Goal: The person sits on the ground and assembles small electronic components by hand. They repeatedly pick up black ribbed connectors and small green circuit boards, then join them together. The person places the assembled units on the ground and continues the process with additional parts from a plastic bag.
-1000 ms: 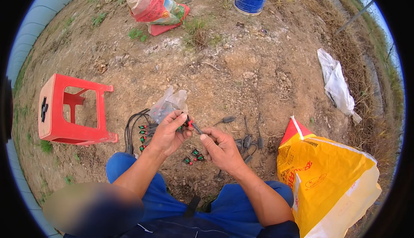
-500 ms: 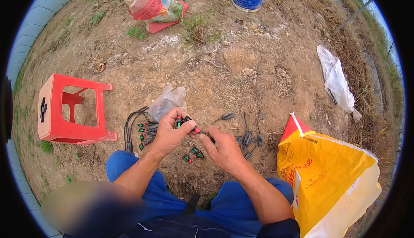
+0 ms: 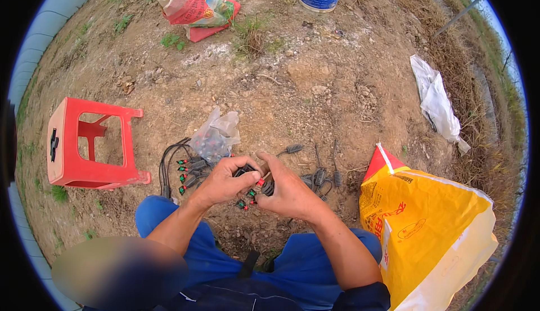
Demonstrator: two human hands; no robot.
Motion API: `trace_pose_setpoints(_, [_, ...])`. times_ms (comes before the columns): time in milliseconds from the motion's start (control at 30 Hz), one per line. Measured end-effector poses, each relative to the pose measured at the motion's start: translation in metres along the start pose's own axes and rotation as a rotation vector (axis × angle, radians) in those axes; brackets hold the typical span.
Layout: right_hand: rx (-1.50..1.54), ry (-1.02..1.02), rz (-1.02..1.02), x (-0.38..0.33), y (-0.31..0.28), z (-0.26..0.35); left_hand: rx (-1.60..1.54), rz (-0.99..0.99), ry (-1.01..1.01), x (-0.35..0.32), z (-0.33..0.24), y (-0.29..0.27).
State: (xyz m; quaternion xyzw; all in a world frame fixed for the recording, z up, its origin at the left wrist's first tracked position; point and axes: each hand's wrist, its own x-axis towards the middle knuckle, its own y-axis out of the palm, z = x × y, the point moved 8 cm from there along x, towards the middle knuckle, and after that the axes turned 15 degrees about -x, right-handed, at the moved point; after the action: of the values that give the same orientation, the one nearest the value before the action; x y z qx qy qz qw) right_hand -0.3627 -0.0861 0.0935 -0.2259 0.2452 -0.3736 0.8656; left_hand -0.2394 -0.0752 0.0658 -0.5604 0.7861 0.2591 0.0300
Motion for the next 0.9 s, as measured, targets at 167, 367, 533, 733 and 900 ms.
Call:
trace_pose_setpoints(167, [0.228, -0.029, -0.092, -0.009, -0.013, -0.008, -0.172, 0.087, -0.076, -0.001, 0.006, 0.0])
trace_pose_setpoints(367, [0.012, 0.097, -0.207, -0.015, -0.021, 0.012, 0.076, -0.144, -0.041, -0.002, 0.018, -0.001])
trace_pose_setpoints(533, [-0.037, 0.151, -0.277, -0.014, -0.013, 0.006, 0.1, -0.291, 0.09, -0.002, 0.026, -0.007])
trace_pose_setpoints(733, [-0.025, 0.062, -0.368, -0.017, 0.003, 0.0, 0.118, -0.347, 0.174, -0.013, 0.032, -0.002])
trace_pose_setpoints(900, [-0.044, 0.049, -0.406, -0.023, 0.008, 0.003, 0.06, -0.345, 0.188, -0.021, 0.03, 0.003])
